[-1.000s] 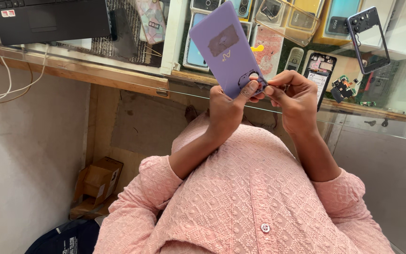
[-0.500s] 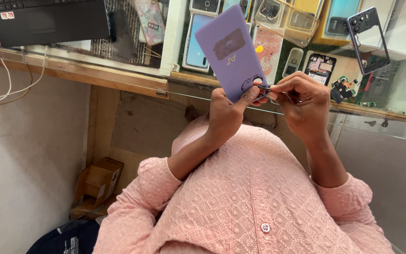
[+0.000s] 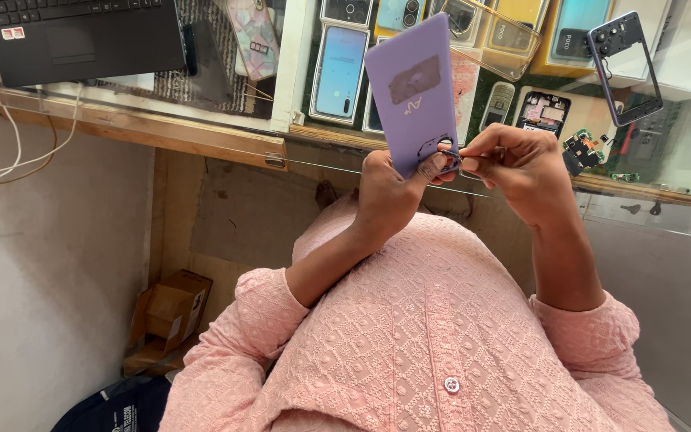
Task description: The person uses a small screwdriver to remove screws from the camera module area of a purple smartphone. They then switch to a yellow prying tool to carefully lift and separate the camera module from the phone body.
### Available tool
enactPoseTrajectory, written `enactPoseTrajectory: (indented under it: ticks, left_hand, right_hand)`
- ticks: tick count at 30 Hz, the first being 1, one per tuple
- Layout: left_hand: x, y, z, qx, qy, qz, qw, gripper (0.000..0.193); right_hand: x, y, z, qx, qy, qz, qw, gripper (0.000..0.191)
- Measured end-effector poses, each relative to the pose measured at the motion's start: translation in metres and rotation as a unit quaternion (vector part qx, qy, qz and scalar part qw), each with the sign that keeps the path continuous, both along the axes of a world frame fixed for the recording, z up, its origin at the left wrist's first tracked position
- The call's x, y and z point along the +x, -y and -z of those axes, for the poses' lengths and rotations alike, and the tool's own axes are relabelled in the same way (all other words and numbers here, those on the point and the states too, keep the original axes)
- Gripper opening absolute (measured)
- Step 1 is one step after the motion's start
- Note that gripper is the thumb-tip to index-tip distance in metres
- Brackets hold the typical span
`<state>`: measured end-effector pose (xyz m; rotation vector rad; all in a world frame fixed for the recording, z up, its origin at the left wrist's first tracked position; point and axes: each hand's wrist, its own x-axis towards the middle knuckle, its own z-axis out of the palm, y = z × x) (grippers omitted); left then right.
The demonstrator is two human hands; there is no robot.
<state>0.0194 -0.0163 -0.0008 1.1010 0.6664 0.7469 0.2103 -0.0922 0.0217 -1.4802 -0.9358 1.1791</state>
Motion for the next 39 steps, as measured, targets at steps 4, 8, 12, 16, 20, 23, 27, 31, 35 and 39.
enactPoseTrajectory:
  ticks: [4, 8, 12, 16, 20, 23, 27, 31, 35, 39]
  left_hand:
    - [0.000, -0.002, -0.001, -0.037, 0.020, 0.019, 0.999, 0.018]
    - [0.000, -0.002, 0.000, -0.056, 0.037, 0.024, 0.997, 0.018]
    - [0.001, -0.004, 0.002, -0.047, 0.035, -0.001, 0.998, 0.016]
    - [0.003, -0.003, 0.004, -0.076, 0.062, -0.021, 0.995, 0.016]
    - [0.005, 0.000, 0.005, -0.094, 0.093, -0.046, 0.990, 0.021]
    - [0.004, 0.001, 0.005, -0.096, 0.106, -0.068, 0.987, 0.023]
    - [0.003, 0.002, 0.003, -0.121, 0.144, -0.076, 0.979, 0.024]
    - [0.002, 0.004, 0.001, -0.091, 0.138, -0.069, 0.984, 0.024]
    - [0.001, 0.007, -0.001, -0.076, 0.120, -0.086, 0.986, 0.024]
    - [-0.002, 0.010, 0.001, -0.071, 0.079, -0.105, 0.989, 0.024]
  right_hand:
    - [-0.003, -0.004, -0.007, 0.073, 0.073, -0.032, 0.994, 0.014]
    - [-0.012, 0.000, -0.013, 0.104, 0.235, -0.004, 0.967, 0.014]
    - [-0.028, -0.002, -0.004, 0.194, 0.308, 0.048, 0.930, 0.015]
    - [-0.042, -0.005, 0.012, 0.267, 0.368, 0.119, 0.883, 0.010]
    - [-0.047, -0.002, 0.012, 0.240, 0.193, 0.157, 0.939, 0.004]
    - [-0.050, 0.005, 0.003, 0.229, 0.170, 0.134, 0.949, 0.004]
    - [-0.055, 0.008, -0.008, 0.226, 0.261, 0.119, 0.931, 0.005]
    - [-0.062, 0.003, -0.008, 0.228, 0.282, 0.127, 0.923, 0.005]
    - [-0.066, 0.001, -0.002, 0.247, 0.260, 0.121, 0.926, 0.002]
    - [-0.063, 0.000, 0.002, 0.230, 0.250, 0.105, 0.935, 0.003]
